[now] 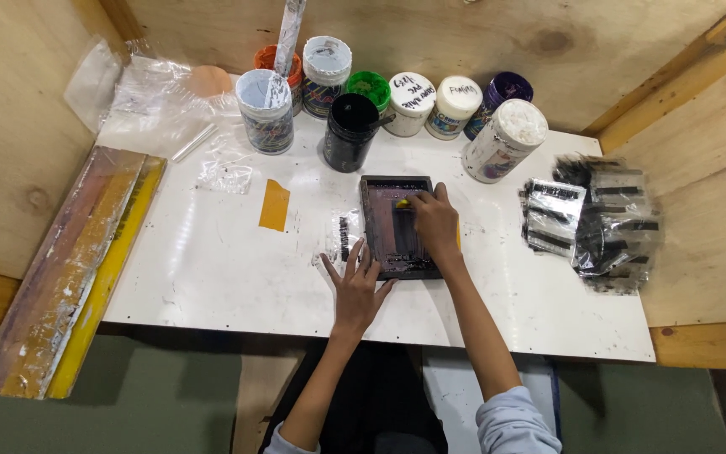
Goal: The person pours black ink into a screen printing tray, then uses a yellow squeegee to spread the ink evenly across the screen. They repeatedly pull the squeegee across the screen to coat it with ink, then lift the screen to reveal printed patterns on the surface below.
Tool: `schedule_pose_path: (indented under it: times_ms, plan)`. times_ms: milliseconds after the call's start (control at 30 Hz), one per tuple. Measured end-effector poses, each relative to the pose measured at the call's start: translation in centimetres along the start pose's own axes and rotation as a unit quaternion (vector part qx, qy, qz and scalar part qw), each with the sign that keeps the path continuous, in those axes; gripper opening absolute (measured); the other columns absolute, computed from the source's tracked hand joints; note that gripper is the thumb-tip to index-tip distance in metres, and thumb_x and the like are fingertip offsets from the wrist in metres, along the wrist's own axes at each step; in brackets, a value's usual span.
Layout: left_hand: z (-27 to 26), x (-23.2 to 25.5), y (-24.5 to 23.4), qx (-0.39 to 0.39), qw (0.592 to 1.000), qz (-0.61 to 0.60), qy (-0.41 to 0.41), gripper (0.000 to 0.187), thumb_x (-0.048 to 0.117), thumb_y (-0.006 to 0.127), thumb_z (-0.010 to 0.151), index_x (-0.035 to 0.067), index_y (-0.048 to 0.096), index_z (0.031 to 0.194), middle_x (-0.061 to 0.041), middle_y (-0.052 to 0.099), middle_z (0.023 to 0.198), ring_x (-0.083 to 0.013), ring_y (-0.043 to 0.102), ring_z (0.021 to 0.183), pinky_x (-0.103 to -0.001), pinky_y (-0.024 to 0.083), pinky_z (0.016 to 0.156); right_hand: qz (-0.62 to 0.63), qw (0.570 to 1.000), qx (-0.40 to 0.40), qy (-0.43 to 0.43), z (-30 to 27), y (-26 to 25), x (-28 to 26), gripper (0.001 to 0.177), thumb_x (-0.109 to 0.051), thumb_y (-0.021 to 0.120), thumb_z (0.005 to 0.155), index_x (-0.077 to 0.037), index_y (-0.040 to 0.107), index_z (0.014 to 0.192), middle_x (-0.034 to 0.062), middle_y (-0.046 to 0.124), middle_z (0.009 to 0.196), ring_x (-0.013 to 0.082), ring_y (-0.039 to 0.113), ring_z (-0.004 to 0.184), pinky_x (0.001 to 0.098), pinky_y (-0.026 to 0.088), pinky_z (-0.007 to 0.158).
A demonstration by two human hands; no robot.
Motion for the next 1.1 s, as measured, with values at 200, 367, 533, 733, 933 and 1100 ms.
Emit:
schedule_pose_path:
  times_ms: [200,367,533,733,933,1100]
  plan:
    - [0.0,-0.1,0.0,-0.007,1.0,-0.009,-0.008,0.034,0.04,0.086,0.077,0.016,0.07,0.096,-0.014,0.073,0.124,-0.0249,0.045,0.145,-0.08,0.001,0.113,-0.023,0.999,0.003,-0.028,-0.4,1.7,0.1,0.023,-0.004,0.066,0.092,-0.016,0.079,0.106,0.0053,0.075,0.099,0.025,0.062,0.101,0.0337,0.061,0.07]
    - [0.2,0.1,-0.6,-0.008,1.0,-0.013,-0.012,0.034,0.039,0.087,0.077,0.017,0.07,0.095,-0.014,0.074,0.122,-0.0249,0.045,0.145,-0.08,0.002,0.113,-0.033,0.998,0.004,-0.05,-1.8,3.4,1.1,0.023,-0.006,0.065,0.09,-0.02,0.077,0.105,0.0023,0.074,0.098,0.0247,0.062,0.104,0.0331,0.06,0.071]
    - [0.1,0.0,-0.3,-0.007,1.0,-0.002,-0.009,0.034,0.039,0.088,0.075,0.018,0.07,0.095,-0.014,0.073,0.123,-0.0245,0.045,0.145,-0.08,0.003,0.113,-0.029,0.998,-0.006,-0.06,-2.9,1.9,0.4,0.023,-0.007,0.064,0.092,-0.022,0.076,0.103,-0.0006,0.073,0.096,0.0218,0.062,0.102,0.0287,0.059,0.071]
    - [0.0,-0.1,0.0,0.0,1.0,-0.002,-0.006,0.035,0.041,0.087,0.077,0.017,0.07,0.095,-0.014,0.072,0.126,-0.0252,0.045,0.145,-0.08,0.003,0.113,-0.048,0.997,-0.019,-0.054,-4.7,1.6,0.3,0.026,-0.006,0.067,0.089,-0.024,0.078,0.104,-0.0016,0.074,0.097,0.0187,0.062,0.1,0.0259,0.058,0.071]
    - [0.0,0.1,-0.4,0.01,1.0,0.003,0.003,0.037,0.04,0.087,0.076,0.015,0.07,0.097,-0.015,0.072,0.125,-0.0263,0.045,0.145,-0.081,0.003,0.113,-0.06,0.995,-0.035,-0.068,-5.8,0.1,-0.3,0.028,-0.006,0.07,0.087,-0.024,0.079,0.105,-0.0025,0.075,0.096,0.0176,0.06,0.1,0.0236,0.057,0.069]
    - [0.0,0.0,-0.3,0.014,1.0,0.0,0.007,0.039,0.04,0.088,0.074,0.015,0.07,0.098,-0.015,0.073,0.124,-0.0272,0.045,0.145,-0.081,0.003,0.112,-0.052,0.995,-0.052,-0.064,-6.4,-2.4,-1.6,0.027,-0.006,0.071,0.086,-0.024,0.08,0.105,-0.0029,0.076,0.095,0.0176,0.06,0.098,0.0227,0.057,0.07]
Point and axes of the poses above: each hand's wrist, its own z-axis towards the middle knuckle, its own y-axis out of the palm, x = y × z, the point moved 5 cm from there along z, towards the middle knuckle
